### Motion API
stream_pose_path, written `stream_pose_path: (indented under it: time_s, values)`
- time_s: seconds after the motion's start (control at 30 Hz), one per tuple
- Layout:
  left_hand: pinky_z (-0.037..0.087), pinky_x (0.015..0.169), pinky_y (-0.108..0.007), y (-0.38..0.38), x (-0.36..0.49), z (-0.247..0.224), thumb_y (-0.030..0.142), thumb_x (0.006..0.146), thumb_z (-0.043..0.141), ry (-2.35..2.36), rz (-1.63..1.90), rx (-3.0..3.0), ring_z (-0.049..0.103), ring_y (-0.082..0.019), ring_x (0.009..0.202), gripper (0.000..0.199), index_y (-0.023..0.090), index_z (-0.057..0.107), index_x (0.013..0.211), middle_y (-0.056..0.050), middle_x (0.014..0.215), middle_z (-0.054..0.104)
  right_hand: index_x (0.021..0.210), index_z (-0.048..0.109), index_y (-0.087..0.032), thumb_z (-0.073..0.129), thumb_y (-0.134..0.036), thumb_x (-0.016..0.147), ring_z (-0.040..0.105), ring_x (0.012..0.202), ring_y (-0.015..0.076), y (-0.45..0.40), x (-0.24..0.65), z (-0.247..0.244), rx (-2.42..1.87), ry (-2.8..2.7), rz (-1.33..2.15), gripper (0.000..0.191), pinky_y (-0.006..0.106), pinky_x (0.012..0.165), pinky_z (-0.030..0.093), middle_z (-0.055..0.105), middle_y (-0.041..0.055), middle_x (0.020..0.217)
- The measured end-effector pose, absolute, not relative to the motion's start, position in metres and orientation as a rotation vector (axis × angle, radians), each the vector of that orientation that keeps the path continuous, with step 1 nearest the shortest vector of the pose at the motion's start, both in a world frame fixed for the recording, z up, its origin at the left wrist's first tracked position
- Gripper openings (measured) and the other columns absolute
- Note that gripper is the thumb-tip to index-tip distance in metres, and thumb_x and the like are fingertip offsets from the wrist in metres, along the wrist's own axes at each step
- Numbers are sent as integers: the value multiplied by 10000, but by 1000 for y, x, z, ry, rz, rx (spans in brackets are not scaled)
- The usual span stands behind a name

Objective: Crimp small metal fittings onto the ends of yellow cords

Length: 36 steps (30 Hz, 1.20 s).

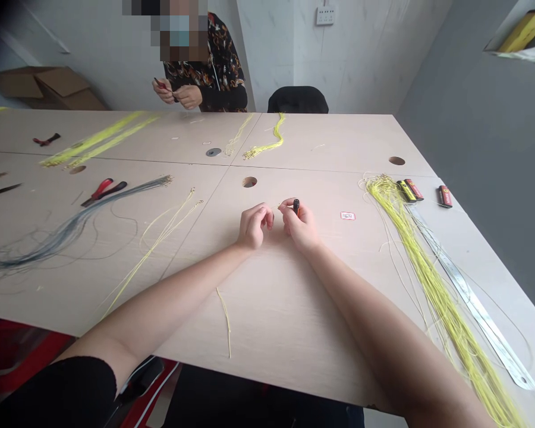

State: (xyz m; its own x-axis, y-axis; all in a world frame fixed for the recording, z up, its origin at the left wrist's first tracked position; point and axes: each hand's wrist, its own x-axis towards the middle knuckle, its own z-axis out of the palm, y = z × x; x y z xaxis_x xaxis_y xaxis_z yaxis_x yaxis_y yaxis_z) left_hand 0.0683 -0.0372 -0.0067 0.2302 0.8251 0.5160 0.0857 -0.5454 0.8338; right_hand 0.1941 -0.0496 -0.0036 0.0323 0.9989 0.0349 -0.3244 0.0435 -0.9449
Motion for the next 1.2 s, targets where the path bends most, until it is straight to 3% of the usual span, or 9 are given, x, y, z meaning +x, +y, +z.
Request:
stream_pose_path:
  time_s: [0.37, 0.53, 0.63, 0.8, 0.97, 1.2]
  values:
    - [316, 543, -288, -49, 69, 4, 514, 937, 224, 1034, 1217, 2315, 474, -148, 557, 447, 203, 447, 706, -26, 630, 545, 736, 466, -215, 601, -324, 707, 247, 386, 58, -48, 197, -3, -914, -860, 1276, 176, 200, 383, 236, 284, -108, 440]
    - [319, 542, -292, -39, 67, 21, 605, 901, 279, 1279, 1124, 2152, 520, -183, 563, 444, 214, 467, 805, -23, 664, 584, 708, 454, -215, 606, -298, 677, 220, 382, 55, -48, 196, 0, -921, -800, 1284, 175, 197, 377, 206, 265, -110, 432]
    - [361, 600, -292, -28, 57, 37, 624, 889, 302, 1262, 1222, 2020, 562, -196, 661, 462, 213, 503, 825, -34, 707, 593, 707, 461, -214, 605, -285, 656, 219, 385, 53, -47, 197, 0, -908, -771, 1283, 169, 193, 378, 195, 275, -109, 436]
    - [412, 656, -288, -11, 35, 63, 650, 887, 244, 1112, 1332, 1858, 569, -180, 765, 540, 203, 547, 871, -65, 839, 619, 699, 458, -210, 609, -277, 642, 224, 383, 46, -48, 197, -1, -893, -759, 1294, 174, 193, 377, 192, 287, -109, 444]
    - [431, 655, -261, -4, 21, 81, 709, 852, 234, 1096, 1347, 1765, 548, -151, 773, 611, 189, 556, 836, -57, 824, 596, 707, 459, -210, 609, -255, 649, 237, 381, 47, -49, 199, 1, -900, -722, 1279, 168, 184, 371, 194, 290, -106, 437]
    - [466, 716, -274, -16, 13, 93, 722, 848, 137, 1298, 1165, 1741, 567, -165, 880, 682, 193, 567, 870, -67, 944, 622, 698, 423, -213, 554, -172, 684, 188, 370, 50, -37, 244, 30, -892, -487, 1088, 138, 180, 355, 160, 219, -116, 430]
